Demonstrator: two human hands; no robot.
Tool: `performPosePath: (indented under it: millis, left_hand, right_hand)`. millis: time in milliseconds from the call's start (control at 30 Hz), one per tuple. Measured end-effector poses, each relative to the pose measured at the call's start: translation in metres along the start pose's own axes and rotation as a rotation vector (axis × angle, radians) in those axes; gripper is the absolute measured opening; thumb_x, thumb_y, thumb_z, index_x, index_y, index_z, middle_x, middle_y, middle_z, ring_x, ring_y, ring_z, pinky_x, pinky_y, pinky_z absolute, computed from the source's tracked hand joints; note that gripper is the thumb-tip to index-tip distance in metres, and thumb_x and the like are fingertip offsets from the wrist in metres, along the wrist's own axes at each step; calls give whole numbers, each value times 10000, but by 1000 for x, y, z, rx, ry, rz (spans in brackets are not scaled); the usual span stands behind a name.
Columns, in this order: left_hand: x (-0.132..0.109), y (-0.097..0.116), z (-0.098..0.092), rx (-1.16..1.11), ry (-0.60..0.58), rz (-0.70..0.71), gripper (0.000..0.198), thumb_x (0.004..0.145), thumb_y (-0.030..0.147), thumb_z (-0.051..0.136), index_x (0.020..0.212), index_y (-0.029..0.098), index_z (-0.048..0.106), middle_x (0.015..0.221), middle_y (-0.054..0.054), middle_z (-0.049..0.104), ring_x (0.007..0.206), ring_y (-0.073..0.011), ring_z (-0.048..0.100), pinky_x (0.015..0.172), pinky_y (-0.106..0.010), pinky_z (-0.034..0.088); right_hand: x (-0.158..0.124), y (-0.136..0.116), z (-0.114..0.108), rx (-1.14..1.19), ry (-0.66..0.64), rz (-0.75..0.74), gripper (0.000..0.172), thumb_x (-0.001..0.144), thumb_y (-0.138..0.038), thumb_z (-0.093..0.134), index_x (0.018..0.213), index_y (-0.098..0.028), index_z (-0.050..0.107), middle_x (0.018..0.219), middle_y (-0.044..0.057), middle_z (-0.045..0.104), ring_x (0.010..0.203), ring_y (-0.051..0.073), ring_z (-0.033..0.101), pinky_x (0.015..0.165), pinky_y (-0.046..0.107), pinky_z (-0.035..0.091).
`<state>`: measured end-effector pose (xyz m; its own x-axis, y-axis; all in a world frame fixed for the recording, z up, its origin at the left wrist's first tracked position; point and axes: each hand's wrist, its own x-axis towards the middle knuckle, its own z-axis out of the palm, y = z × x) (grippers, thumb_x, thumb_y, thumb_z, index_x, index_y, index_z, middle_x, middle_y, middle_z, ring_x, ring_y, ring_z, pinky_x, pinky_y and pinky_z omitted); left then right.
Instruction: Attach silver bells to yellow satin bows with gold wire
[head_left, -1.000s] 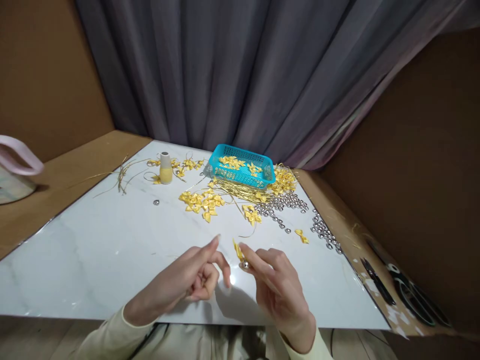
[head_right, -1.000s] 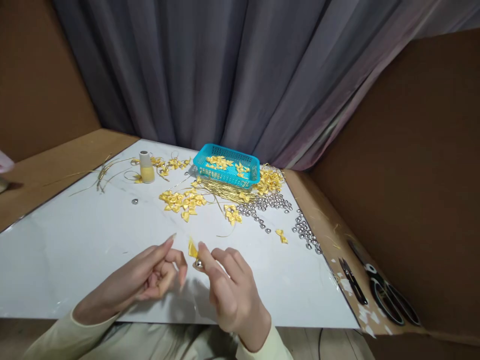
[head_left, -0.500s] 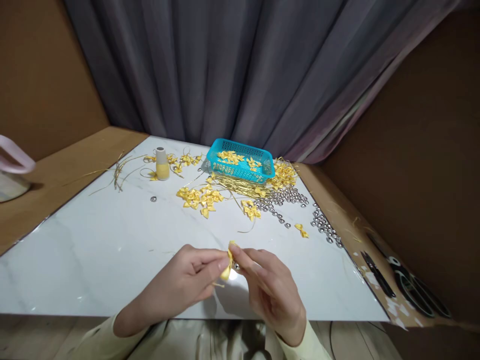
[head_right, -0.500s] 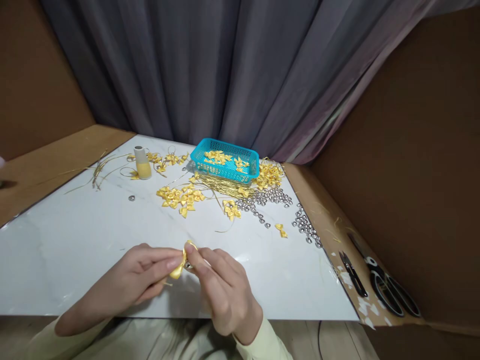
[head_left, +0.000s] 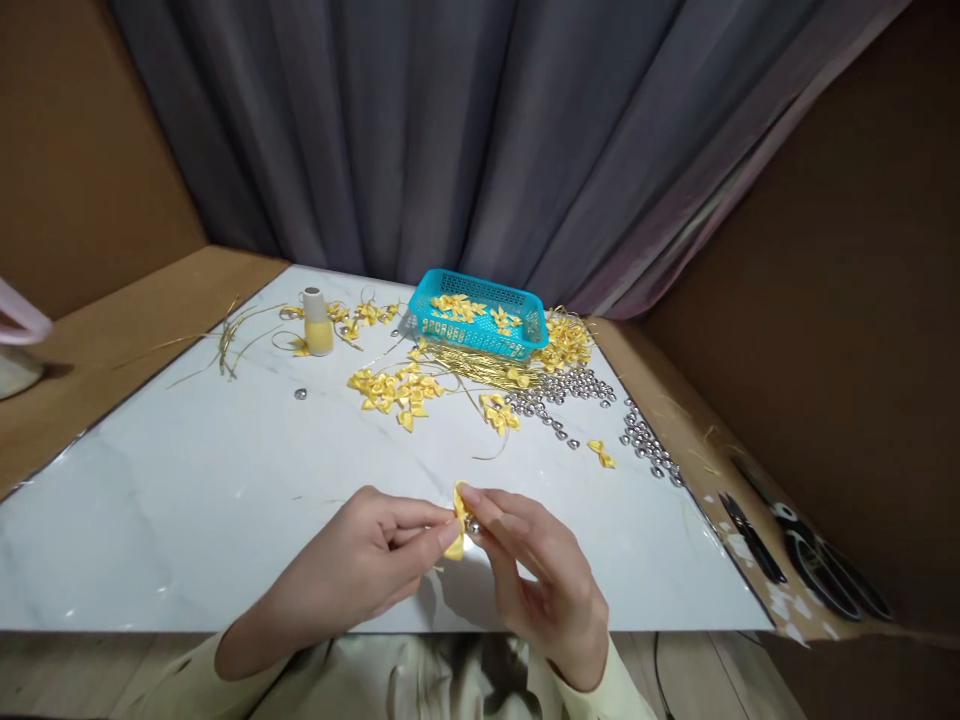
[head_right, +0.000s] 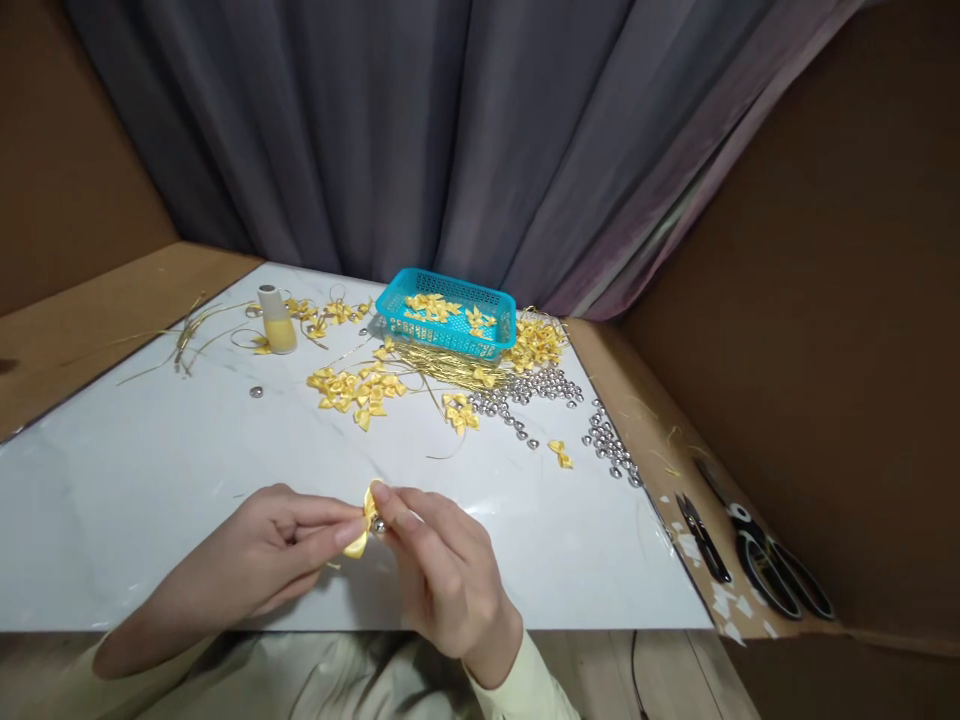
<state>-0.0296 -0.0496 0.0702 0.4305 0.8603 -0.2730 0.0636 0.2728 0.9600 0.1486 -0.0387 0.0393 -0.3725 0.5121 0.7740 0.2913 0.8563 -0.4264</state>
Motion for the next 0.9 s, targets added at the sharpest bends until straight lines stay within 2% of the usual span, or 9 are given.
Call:
performPosePath:
  millis: [133, 233, 333, 400, 500, 567, 667, 767, 900]
  left_hand:
    - [7, 0, 4, -4, 3, -45, 339, 828, 433, 505, 666, 140, 561, 411, 97, 242, 356, -44, 209, 347, -185, 116]
    - [11, 4, 9, 23, 24, -100, 365, 786, 471, 544, 739, 119, 626, 431, 97, 228, 376, -49, 196, 361, -191, 121]
    - [14, 5, 15, 58, 84, -139, 400, 747, 485, 581, 820, 103, 673, 442, 90, 257, 395, -52, 189, 381, -198, 130]
    - [17, 4, 17, 87, 117, -172, 437, 717, 501, 605, 873, 102, 689, 463, 72, 325, 407, -56, 216, 394, -198, 141]
    - [24, -1, 19, 153, 156, -234, 507, 673, 546, 621, 919, 110, 701, 457, 63, 343, 420, -70, 255, 411, -196, 147]
    - [30, -4, 20, 203, 175, -266, 532, 662, 571, 615, 918, 113, 708, 416, 70, 306, 415, -79, 257, 417, -197, 140]
    - [37, -6, 23, 258, 167, -297, 548, 690, 586, 586, 932, 109, 707, 379, 80, 273, 400, -80, 239, 420, -200, 131]
    - [41, -4, 26, 269, 152, -308, 560, 729, 587, 555, 951, 92, 695, 389, 85, 270, 405, -72, 215, 421, -198, 120]
    - [42, -1, 28, 206, 146, -288, 519, 729, 558, 575, 922, 91, 689, 448, 77, 314, 413, -58, 205, 409, -198, 125]
  right_hand:
    - [0, -2, -13, -26, -28, 36, 644, 809, 16, 539, 1379, -207, 339, 1073, 111, 673, 950, 199, 648, 761, 346, 574]
    - [-6, 9, -50, -283, 88, 89, 500, 816, -58, 577, 1281, -197, 457, 1031, 103, 682, 951, 209, 643, 795, 357, 545]
    - [-27, 38, -114, -794, 272, 448, 210, 876, -275, 530, 1027, -160, 621, 944, 111, 690, 842, 217, 660, 718, 322, 515]
    - [-52, 62, -159, -1112, 210, 817, 398, 903, -428, 392, 1012, -128, 630, 918, 136, 689, 822, 250, 656, 672, 330, 486]
    - [-92, 91, -208, -1202, 78, 993, 525, 848, -524, 374, 761, -104, 678, 693, 162, 656, 648, 286, 613, 567, 346, 417]
    - [-113, 106, -221, -1200, -10, 1035, 515, 813, -534, 416, 660, -114, 672, 634, 152, 619, 604, 268, 581, 550, 334, 397]
    - [-127, 120, -221, -1213, -70, 1054, 426, 806, -433, 452, 769, -88, 698, 792, 181, 625, 729, 272, 585, 638, 336, 416]
    - [-126, 127, -219, -1235, -97, 1080, 348, 787, -311, 457, 799, -64, 703, 853, 196, 604, 768, 274, 569, 670, 342, 404]
    - [-115, 129, -226, -1227, -166, 1155, 293, 760, -251, 476, 683, -70, 693, 745, 184, 574, 619, 243, 536, 543, 323, 328]
